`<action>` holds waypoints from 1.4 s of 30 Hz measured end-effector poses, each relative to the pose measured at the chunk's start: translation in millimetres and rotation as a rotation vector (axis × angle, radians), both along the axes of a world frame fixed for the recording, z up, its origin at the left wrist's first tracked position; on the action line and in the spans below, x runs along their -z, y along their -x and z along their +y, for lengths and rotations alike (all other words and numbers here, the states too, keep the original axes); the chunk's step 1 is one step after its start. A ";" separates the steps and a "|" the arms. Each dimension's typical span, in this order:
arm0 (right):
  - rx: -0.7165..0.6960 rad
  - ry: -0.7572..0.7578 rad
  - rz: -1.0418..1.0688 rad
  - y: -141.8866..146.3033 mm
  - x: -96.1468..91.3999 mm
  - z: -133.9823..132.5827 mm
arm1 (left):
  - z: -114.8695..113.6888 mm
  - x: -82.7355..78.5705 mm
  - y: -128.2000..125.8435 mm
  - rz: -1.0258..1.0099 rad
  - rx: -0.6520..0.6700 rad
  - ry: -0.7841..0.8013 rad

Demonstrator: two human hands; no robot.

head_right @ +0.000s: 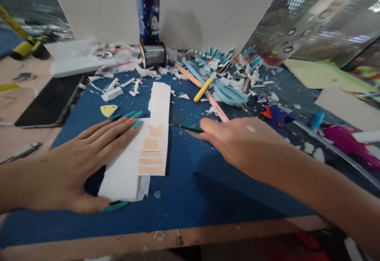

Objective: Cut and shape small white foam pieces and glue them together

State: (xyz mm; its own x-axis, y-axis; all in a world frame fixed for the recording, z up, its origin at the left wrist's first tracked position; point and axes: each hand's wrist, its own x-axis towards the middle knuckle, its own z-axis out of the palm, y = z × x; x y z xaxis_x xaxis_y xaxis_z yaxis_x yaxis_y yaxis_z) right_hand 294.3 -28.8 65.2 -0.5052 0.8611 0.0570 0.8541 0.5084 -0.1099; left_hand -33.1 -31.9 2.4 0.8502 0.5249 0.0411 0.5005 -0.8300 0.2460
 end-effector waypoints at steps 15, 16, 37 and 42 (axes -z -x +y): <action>0.204 -0.164 0.217 21.8 58.8 62.0 | -3.7 -22.5 -7.2 0.192 -0.104 0.157; 0.211 -0.156 0.233 20.4 60.4 62.6 | -3.8 -22.4 -7.2 0.185 -0.102 0.160; 0.065 -0.137 0.616 14.7 55.9 52.1 | -2.0 -17.5 -0.4 0.081 -0.010 0.075; 0.012 -0.118 0.605 16.6 53.2 46.2 | -1.2 -26.1 -7.1 0.167 -0.007 0.125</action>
